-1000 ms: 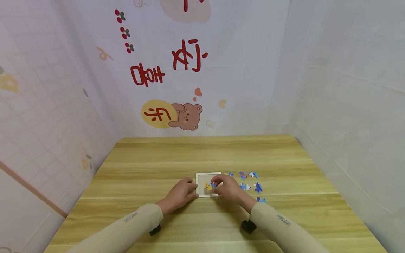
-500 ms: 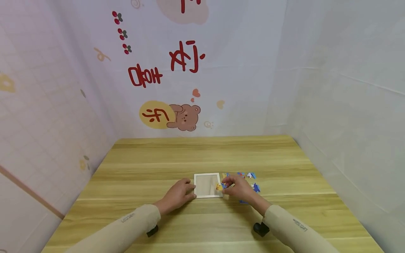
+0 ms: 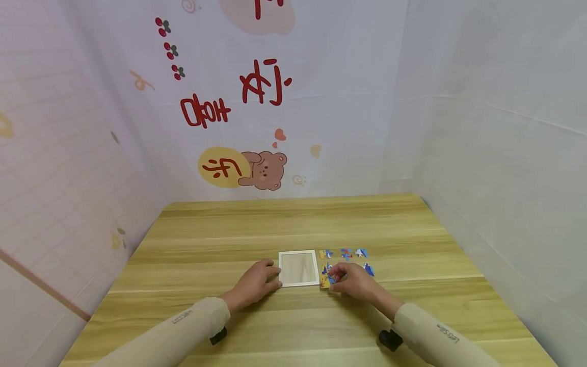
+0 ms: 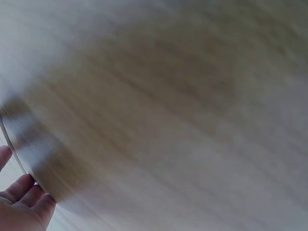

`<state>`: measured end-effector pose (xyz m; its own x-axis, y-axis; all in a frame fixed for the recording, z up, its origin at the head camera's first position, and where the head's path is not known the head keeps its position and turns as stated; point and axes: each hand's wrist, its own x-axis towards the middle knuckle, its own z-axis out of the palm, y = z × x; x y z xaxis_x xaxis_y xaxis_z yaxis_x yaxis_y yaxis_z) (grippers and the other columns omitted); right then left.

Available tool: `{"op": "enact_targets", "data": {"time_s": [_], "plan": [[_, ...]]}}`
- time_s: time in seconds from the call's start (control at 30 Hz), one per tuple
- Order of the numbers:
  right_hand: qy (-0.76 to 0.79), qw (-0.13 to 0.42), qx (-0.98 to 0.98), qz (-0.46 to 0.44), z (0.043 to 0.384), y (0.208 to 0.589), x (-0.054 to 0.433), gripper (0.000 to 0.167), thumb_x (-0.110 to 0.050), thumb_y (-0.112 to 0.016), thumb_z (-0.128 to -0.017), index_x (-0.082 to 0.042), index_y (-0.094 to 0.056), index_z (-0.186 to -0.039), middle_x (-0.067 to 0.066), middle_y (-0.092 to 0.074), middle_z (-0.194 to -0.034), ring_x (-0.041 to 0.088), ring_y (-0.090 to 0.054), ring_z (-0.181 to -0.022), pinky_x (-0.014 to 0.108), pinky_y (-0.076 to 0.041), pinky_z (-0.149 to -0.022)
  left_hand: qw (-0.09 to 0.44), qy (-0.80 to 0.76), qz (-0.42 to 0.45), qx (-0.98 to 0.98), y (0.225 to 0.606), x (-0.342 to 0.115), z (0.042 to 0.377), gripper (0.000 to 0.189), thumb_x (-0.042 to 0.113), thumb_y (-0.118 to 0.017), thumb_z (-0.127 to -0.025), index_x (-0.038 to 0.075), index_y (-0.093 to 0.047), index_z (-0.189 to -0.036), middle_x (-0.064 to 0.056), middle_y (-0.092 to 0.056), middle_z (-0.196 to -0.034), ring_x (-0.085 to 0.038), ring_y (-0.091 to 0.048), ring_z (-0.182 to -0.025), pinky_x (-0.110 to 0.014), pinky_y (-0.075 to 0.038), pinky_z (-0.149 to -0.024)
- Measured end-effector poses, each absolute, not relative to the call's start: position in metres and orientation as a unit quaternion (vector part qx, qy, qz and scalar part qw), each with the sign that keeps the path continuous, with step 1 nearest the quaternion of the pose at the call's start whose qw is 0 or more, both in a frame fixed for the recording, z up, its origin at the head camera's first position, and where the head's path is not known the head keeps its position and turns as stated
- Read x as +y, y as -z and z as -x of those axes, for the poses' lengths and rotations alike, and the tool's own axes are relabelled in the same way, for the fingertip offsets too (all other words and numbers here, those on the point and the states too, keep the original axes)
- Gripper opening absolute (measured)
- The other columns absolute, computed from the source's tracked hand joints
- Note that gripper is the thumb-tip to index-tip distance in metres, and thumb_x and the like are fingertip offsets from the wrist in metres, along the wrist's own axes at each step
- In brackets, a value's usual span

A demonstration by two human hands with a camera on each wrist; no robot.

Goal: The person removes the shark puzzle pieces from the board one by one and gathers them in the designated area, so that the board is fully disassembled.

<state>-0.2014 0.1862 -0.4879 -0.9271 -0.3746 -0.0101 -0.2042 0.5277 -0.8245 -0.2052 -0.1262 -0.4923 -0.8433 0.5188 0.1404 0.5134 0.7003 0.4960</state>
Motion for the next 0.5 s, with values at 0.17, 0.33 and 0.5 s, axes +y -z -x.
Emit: {"op": "enact_targets", "data": {"time_s": [0.17, 0.33, 0.5], "plan": [[0.434, 0.088, 0.881, 0.167, 0.1992, 0.4920, 0.1829, 0.026, -0.008, -0.084, -0.075, -0.006, -0.070, -0.096, -0.001, -0.060, -0.082, 0.013, -0.056, -0.074, 0.025, -0.047, -0.061, 0.006, -0.264, -0.279, 0.923, 0.4923, -0.1268, 0.2041, 0.037, 0.017, -0.071, -0.093, -0.006, -0.066, -0.122, -0.026, -0.055, -0.128, -0.040, -0.055, -0.117, -0.054, -0.043, -0.098], [0.416, 0.078, 0.891, 0.164, 0.1972, 0.4927, 0.1812, 0.026, -0.008, -0.085, -0.073, -0.007, -0.070, -0.094, -0.004, -0.059, -0.079, 0.013, -0.055, -0.074, 0.026, -0.045, -0.063, 0.005, -0.262, -0.277, 0.925, 0.4943, -0.1266, 0.2040, 0.038, 0.018, -0.071, -0.092, -0.005, -0.066, -0.122, -0.026, -0.055, -0.127, -0.040, -0.055, -0.117, -0.054, -0.043, -0.098], [0.384, 0.072, 0.905, 0.169, 0.1961, 0.4939, 0.1811, 0.025, -0.010, -0.086, -0.073, -0.010, -0.070, -0.092, -0.005, -0.058, -0.077, 0.011, -0.053, -0.073, 0.027, -0.044, -0.065, 0.005, -0.263, -0.274, 0.925, 0.4974, -0.1264, 0.2051, 0.037, 0.019, -0.071, -0.092, -0.004, -0.067, -0.122, -0.025, -0.055, -0.127, -0.039, -0.055, -0.116, -0.054, -0.043, -0.098]]}}
